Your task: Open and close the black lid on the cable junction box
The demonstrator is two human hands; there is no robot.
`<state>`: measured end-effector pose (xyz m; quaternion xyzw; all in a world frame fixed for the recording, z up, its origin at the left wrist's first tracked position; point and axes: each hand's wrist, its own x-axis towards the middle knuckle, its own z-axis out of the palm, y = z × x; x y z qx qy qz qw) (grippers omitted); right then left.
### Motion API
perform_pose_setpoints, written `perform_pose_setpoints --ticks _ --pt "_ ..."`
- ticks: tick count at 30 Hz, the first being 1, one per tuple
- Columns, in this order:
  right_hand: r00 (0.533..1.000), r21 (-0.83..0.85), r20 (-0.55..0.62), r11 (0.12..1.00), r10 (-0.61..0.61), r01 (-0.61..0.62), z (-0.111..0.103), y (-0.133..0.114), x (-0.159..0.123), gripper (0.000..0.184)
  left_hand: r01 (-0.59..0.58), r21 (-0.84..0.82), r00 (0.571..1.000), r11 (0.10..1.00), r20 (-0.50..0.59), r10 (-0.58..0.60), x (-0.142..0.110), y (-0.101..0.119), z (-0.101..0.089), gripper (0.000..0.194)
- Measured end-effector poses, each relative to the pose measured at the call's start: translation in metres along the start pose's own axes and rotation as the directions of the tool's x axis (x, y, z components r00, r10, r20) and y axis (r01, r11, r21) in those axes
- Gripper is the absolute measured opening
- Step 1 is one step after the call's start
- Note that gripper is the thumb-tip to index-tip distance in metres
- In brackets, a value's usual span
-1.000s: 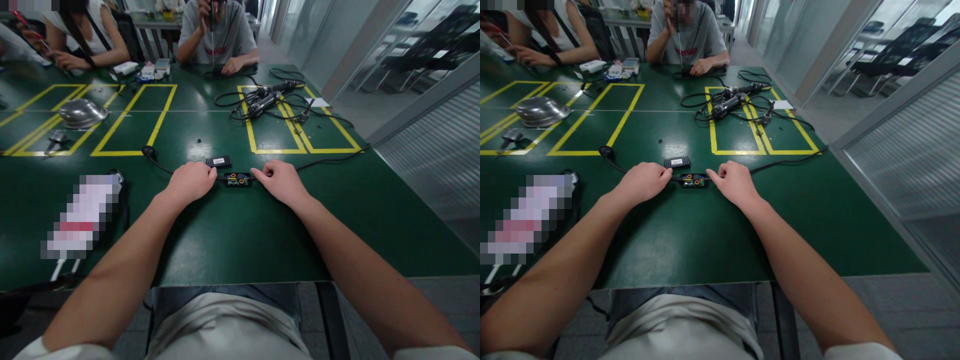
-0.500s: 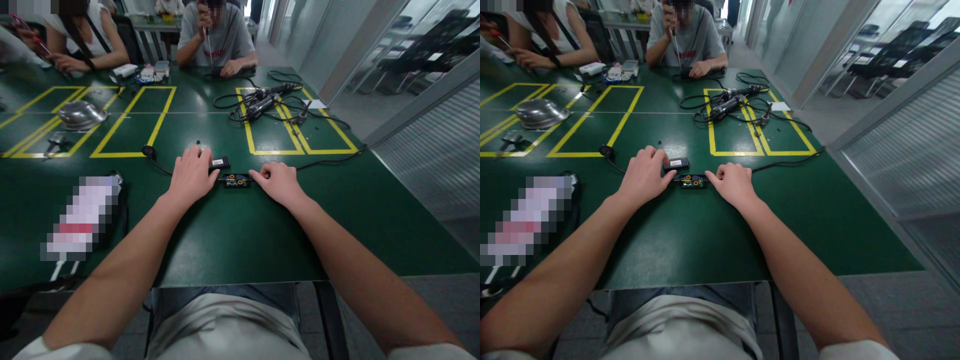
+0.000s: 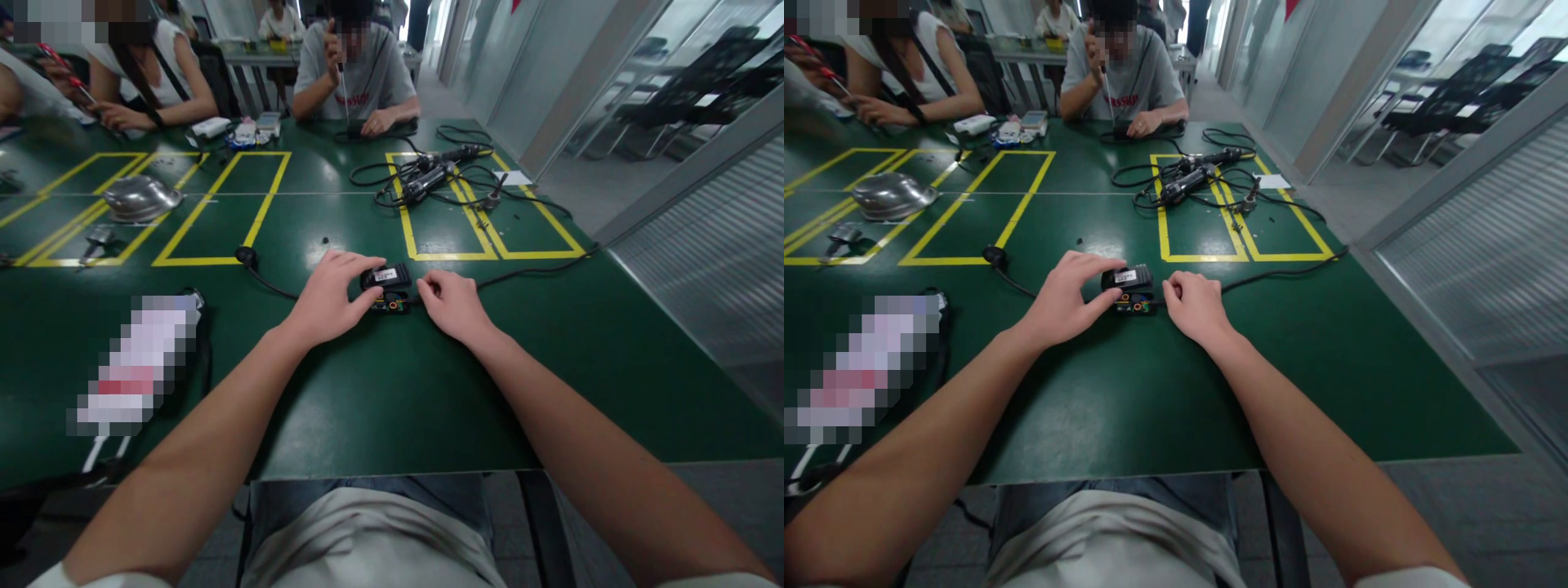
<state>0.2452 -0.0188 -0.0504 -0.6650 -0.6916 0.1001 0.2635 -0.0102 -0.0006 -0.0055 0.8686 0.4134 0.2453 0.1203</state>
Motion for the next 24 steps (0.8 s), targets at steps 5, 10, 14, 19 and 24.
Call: perform_pose_setpoints --ticks 5,10,14,19,24 --pt "0.999 0.050 0.027 0.998 0.025 -0.027 -0.005 -0.003 0.001 0.032 -0.095 -0.002 0.974 0.995 0.207 0.093 -0.003 0.004 0.004 0.047" --pt "0.998 0.053 0.060 0.998 0.026 -0.030 -0.006 -0.008 -0.001 0.028 -0.112 -0.017 0.975 0.994 0.194 0.113 -0.002 -0.002 0.007 0.047" --pt "0.996 0.112 0.077 0.993 -0.039 0.030 -0.006 -0.006 -0.002 0.032 -0.137 -0.050 0.982 0.989 0.126 0.142 -0.003 -0.004 0.008 0.045" --pt "0.993 0.258 -0.004 0.960 -0.116 0.114 -0.006 -0.004 -0.004 0.042 -0.162 -0.033 0.986 0.986 0.024 0.163 -0.002 -0.008 0.007 0.045" --pt "0.974 0.158 0.043 0.964 -0.223 0.214 -0.004 -0.005 -0.006 0.035 -0.085 -0.056 0.975 0.995 0.203 0.095 0.001 -0.016 0.007 0.042"
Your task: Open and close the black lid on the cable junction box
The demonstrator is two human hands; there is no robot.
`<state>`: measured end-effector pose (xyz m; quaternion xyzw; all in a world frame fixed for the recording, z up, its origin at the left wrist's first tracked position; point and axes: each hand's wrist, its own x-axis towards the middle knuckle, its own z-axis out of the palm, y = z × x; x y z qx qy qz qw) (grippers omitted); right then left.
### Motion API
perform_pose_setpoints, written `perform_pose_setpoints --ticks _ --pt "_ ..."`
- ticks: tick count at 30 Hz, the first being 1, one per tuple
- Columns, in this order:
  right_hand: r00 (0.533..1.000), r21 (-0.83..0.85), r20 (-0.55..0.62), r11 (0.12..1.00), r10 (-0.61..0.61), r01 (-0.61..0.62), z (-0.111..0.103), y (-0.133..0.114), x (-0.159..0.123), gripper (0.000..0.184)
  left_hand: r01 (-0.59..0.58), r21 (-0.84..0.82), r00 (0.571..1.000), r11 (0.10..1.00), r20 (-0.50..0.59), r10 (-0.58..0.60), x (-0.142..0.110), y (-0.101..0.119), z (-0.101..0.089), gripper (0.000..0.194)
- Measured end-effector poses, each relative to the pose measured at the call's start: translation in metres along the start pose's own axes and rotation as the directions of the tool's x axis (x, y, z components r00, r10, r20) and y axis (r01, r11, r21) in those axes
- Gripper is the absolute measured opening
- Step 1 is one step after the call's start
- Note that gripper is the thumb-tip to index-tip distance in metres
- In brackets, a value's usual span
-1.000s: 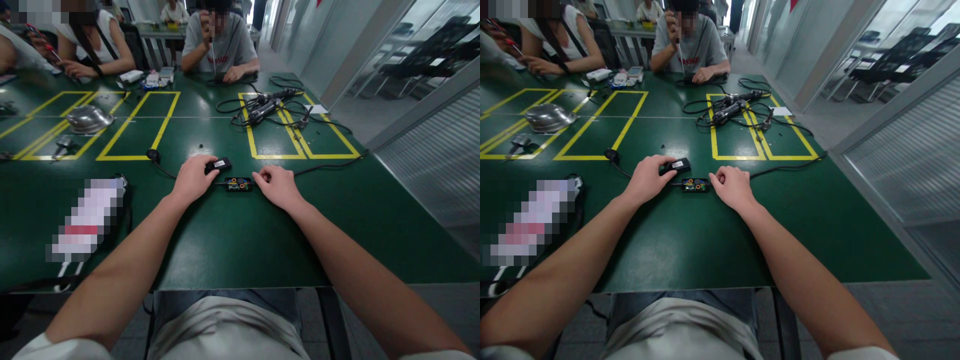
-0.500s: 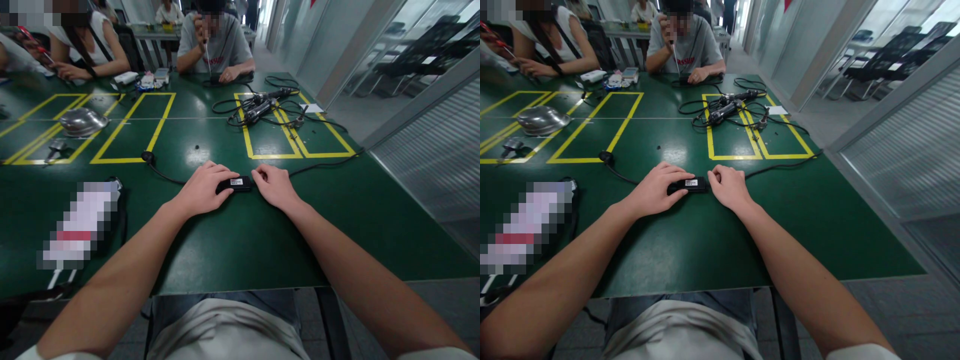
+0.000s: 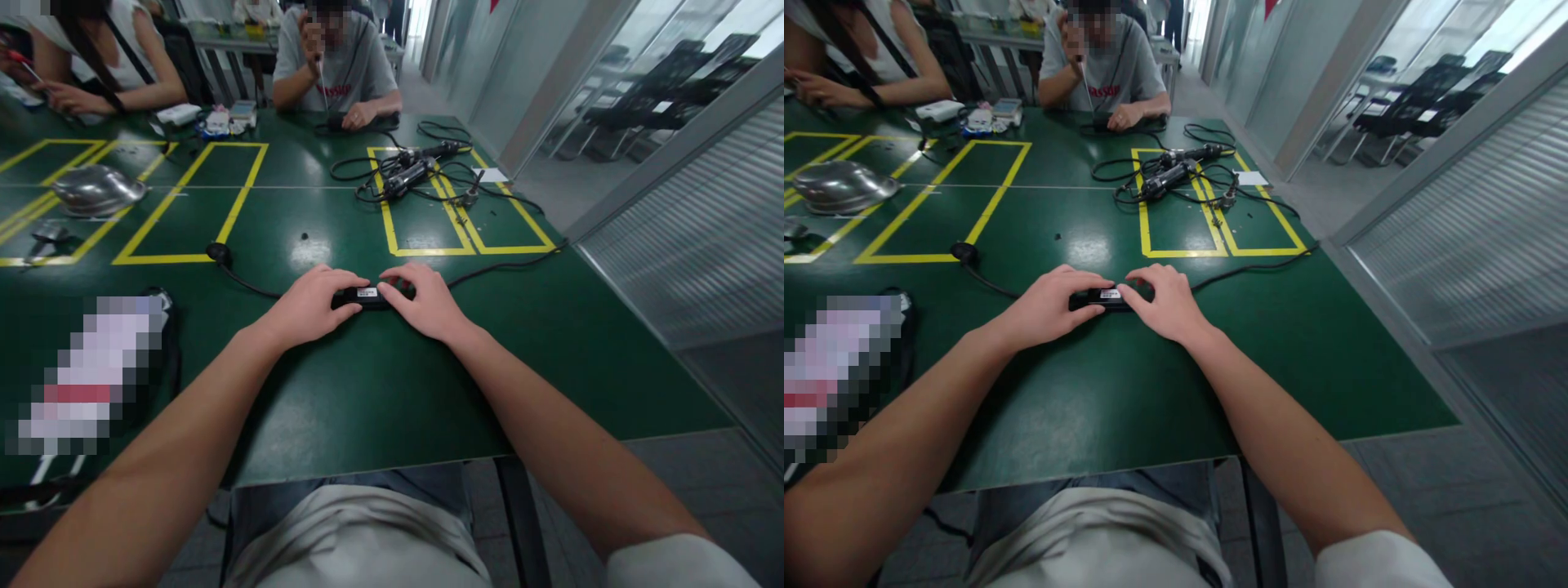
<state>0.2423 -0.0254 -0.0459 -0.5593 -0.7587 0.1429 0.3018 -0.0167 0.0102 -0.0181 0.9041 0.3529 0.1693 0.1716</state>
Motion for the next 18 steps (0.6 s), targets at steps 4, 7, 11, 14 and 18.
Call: perform_pose_setpoints --ticks 4,7,11,14,18 --pt "0.995 -0.094 0.099 0.995 -0.033 0.042 -0.001 0.002 -0.001 0.037 0.070 -0.013 0.997 0.997 0.020 -0.069 0.001 0.002 0.000 0.042" --pt "0.992 -0.095 0.114 0.994 -0.045 0.057 -0.002 0.006 -0.001 0.037 0.097 -0.011 0.995 0.995 0.033 -0.097 0.002 0.006 0.000 0.043" --pt "0.993 -0.080 0.104 0.995 -0.049 0.058 -0.002 0.010 -0.001 0.037 0.103 0.006 0.994 0.995 0.044 -0.104 0.003 0.010 0.000 0.043" --pt "0.992 -0.069 0.115 0.996 -0.048 0.056 -0.003 0.010 -0.001 0.039 0.103 0.023 0.994 0.994 0.037 -0.104 0.003 0.010 0.000 0.043" --pt "0.991 -0.061 0.121 0.996 -0.056 0.064 -0.004 0.009 -0.002 0.039 0.080 0.018 0.997 0.997 0.012 -0.080 0.003 0.009 0.002 0.043"
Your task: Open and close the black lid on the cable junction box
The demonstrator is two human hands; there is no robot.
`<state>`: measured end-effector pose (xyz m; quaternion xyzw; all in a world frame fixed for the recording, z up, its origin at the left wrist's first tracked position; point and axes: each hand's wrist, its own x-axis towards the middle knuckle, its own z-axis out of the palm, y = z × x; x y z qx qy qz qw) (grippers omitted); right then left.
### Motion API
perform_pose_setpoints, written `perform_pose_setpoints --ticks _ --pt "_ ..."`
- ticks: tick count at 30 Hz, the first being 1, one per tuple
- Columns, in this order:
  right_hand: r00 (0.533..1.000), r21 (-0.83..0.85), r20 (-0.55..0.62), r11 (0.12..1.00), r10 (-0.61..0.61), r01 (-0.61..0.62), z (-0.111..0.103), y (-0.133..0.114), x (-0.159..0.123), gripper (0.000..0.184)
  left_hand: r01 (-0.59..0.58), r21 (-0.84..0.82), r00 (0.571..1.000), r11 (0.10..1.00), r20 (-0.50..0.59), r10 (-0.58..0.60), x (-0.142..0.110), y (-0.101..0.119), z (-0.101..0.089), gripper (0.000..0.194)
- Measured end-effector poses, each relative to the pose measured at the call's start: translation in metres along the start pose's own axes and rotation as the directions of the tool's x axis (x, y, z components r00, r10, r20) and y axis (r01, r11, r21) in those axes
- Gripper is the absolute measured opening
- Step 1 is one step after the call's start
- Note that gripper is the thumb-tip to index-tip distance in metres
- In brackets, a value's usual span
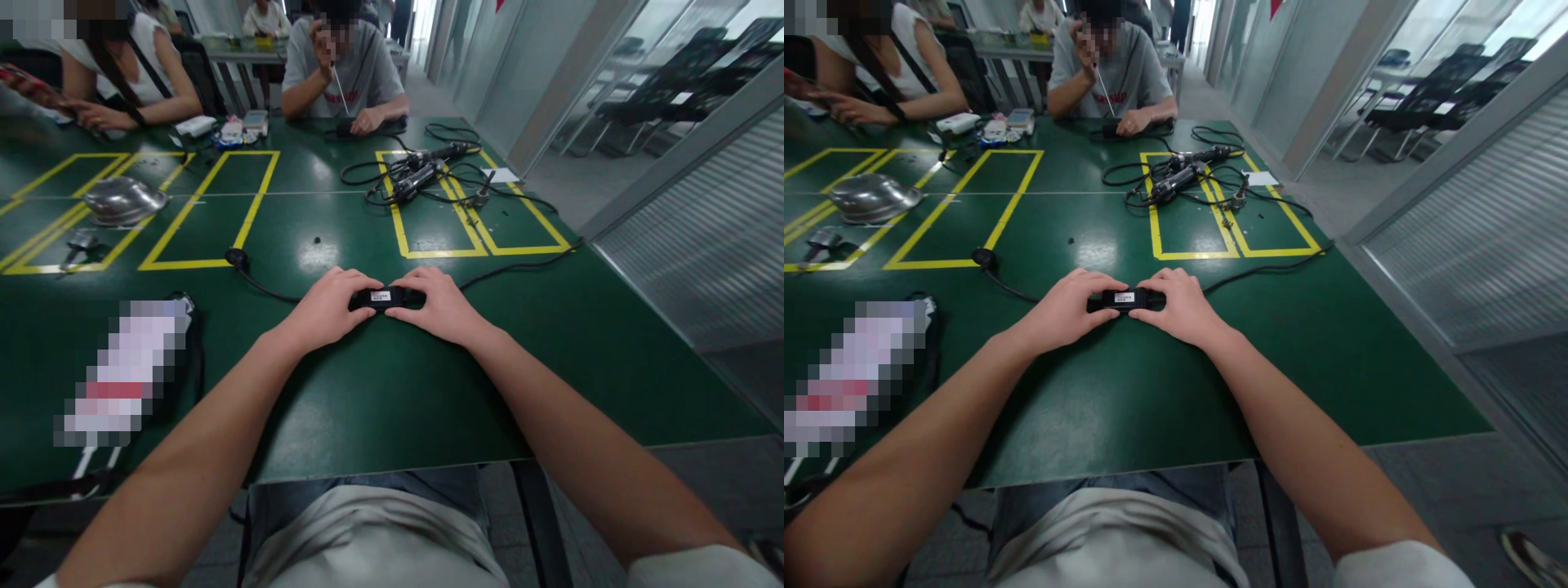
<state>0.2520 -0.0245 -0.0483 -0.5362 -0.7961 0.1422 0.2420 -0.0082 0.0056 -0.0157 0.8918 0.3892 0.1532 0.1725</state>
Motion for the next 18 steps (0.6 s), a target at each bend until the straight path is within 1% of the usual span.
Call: perform_pose_setpoints --ticks 8,11,12,14,16,18 --pt "1.000 -0.019 -0.004 1.000 0.008 -0.008 -0.001 -0.001 -0.001 0.037 -0.012 -0.030 1.000 0.999 -0.016 0.012 -0.002 -0.001 0.002 0.041" --pt "0.999 -0.010 -0.030 1.000 0.016 -0.017 -0.001 -0.004 -0.002 0.042 -0.002 -0.099 0.999 0.995 -0.033 -0.001 -0.001 -0.002 0.002 0.040" --pt "0.998 0.010 -0.046 0.999 0.036 -0.035 -0.002 -0.005 -0.003 0.044 0.019 -0.126 0.999 0.992 -0.048 -0.025 0.000 -0.003 0.002 0.039" --pt "0.992 0.064 -0.072 0.993 0.107 -0.103 -0.002 -0.006 -0.002 0.042 0.094 -0.144 0.987 0.985 -0.115 -0.111 0.002 -0.008 0.002 0.041" --pt "0.980 0.086 -0.086 0.981 0.179 -0.172 -0.003 -0.005 -0.001 0.034 0.182 -0.093 0.961 0.979 -0.194 -0.197 0.004 -0.014 0.003 0.044" --pt "0.972 0.050 -0.097 0.977 0.212 -0.208 -0.003 -0.003 0.001 0.031 0.242 -0.023 0.946 0.970 -0.215 -0.241 0.005 -0.020 0.004 0.044"
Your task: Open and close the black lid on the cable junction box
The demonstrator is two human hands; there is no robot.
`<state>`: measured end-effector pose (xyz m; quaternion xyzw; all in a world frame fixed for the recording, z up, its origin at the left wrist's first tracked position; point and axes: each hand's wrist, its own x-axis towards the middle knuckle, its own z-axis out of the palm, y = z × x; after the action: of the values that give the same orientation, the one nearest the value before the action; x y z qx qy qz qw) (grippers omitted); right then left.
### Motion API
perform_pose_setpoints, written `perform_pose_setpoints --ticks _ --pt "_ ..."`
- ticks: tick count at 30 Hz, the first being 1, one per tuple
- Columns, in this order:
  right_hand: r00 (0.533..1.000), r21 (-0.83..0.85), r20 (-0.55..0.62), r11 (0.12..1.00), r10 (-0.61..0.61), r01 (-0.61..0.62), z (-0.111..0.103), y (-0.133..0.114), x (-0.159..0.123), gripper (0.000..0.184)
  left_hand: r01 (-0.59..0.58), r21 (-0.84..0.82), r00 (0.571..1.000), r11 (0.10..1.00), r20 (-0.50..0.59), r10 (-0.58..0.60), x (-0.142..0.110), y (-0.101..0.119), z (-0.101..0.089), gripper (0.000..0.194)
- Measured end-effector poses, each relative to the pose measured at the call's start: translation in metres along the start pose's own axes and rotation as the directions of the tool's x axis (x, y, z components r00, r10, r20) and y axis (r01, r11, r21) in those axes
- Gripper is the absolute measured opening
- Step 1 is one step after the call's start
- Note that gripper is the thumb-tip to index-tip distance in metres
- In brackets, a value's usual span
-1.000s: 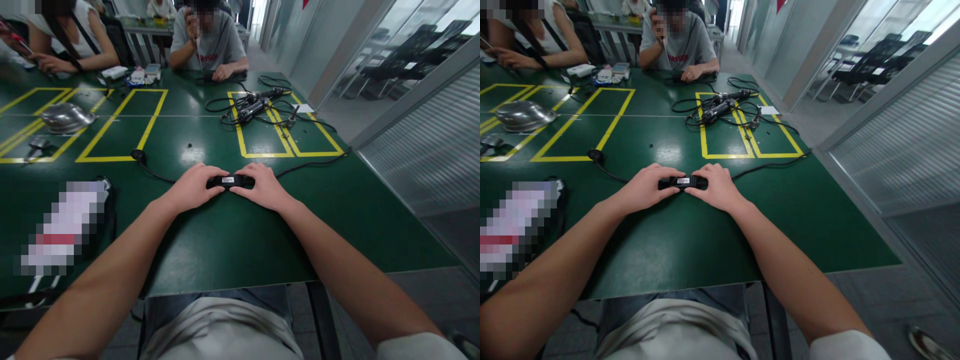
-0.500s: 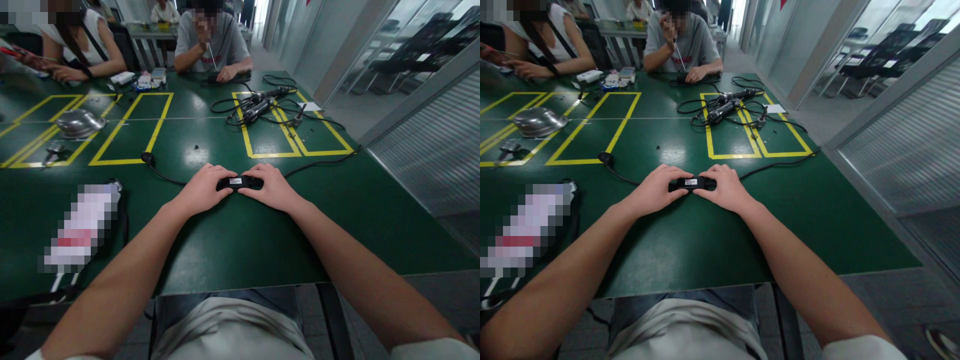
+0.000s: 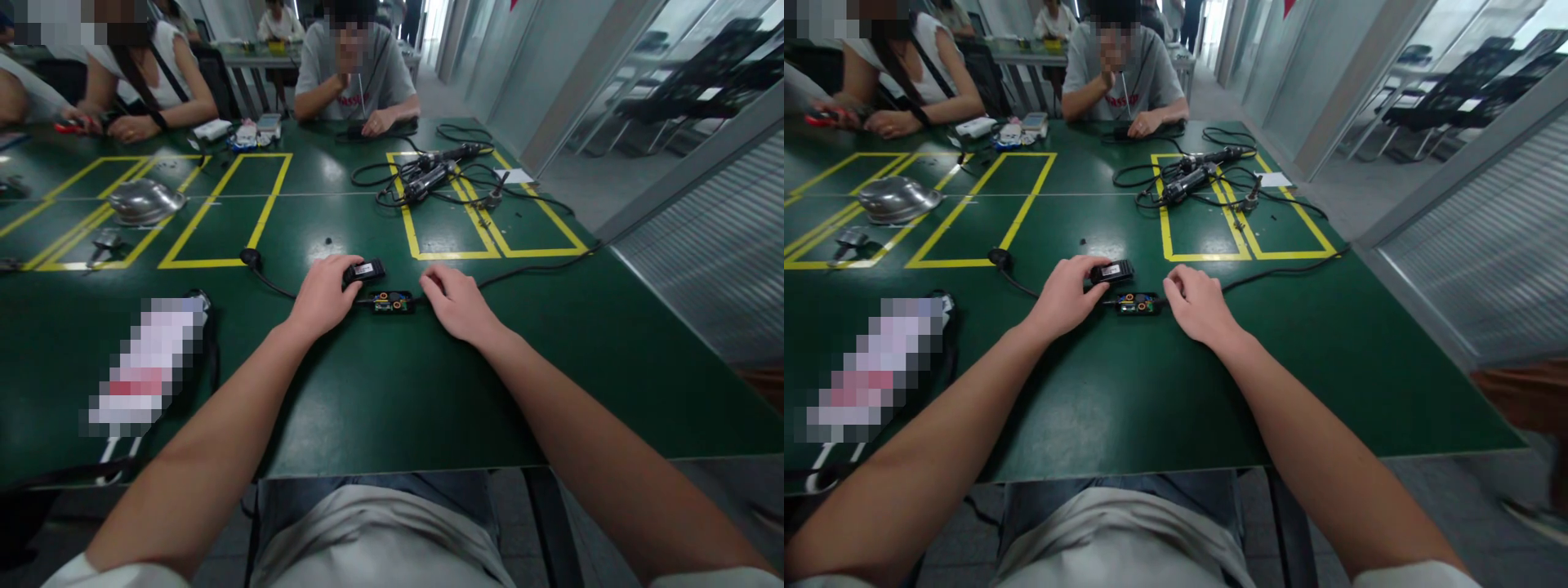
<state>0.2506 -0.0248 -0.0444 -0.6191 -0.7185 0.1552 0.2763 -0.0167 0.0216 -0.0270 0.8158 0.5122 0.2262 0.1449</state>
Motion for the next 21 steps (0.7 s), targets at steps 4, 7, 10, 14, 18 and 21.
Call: perform_pose_setpoints --ticks 4,7,10,14,18,21 --pt "1.000 -0.146 -0.010 0.989 0.005 -0.007 0.001 0.003 0.003 0.031 -0.012 0.040 0.999 0.999 0.031 0.011 -0.001 -0.002 -0.002 0.043" --pt "1.000 -0.220 -0.018 0.976 -0.012 0.008 0.002 0.006 0.003 0.042 0.032 0.102 0.999 0.994 -0.023 -0.029 -0.005 0.005 -0.007 0.031" --pt "0.999 -0.235 -0.014 0.972 -0.035 0.031 0.001 0.007 0.003 0.048 0.064 0.225 0.998 0.972 -0.018 -0.061 -0.007 0.012 -0.012 0.042" --pt "1.000 -0.197 0.007 0.980 -0.029 0.030 0.001 0.006 0.003 0.045 0.035 0.354 0.992 0.935 0.103 -0.076 -0.008 0.017 -0.015 0.057" --pt "1.000 -0.177 -0.006 0.984 -0.003 0.002 0.001 0.004 0.003 0.047 0.029 0.397 0.972 0.917 0.201 -0.118 -0.009 0.022 -0.013 0.058" --pt "0.999 -0.172 -0.028 0.985 0.018 -0.022 0.001 0.002 0.002 0.048 0.079 0.382 0.963 0.921 0.208 -0.169 -0.009 0.022 -0.012 0.060"
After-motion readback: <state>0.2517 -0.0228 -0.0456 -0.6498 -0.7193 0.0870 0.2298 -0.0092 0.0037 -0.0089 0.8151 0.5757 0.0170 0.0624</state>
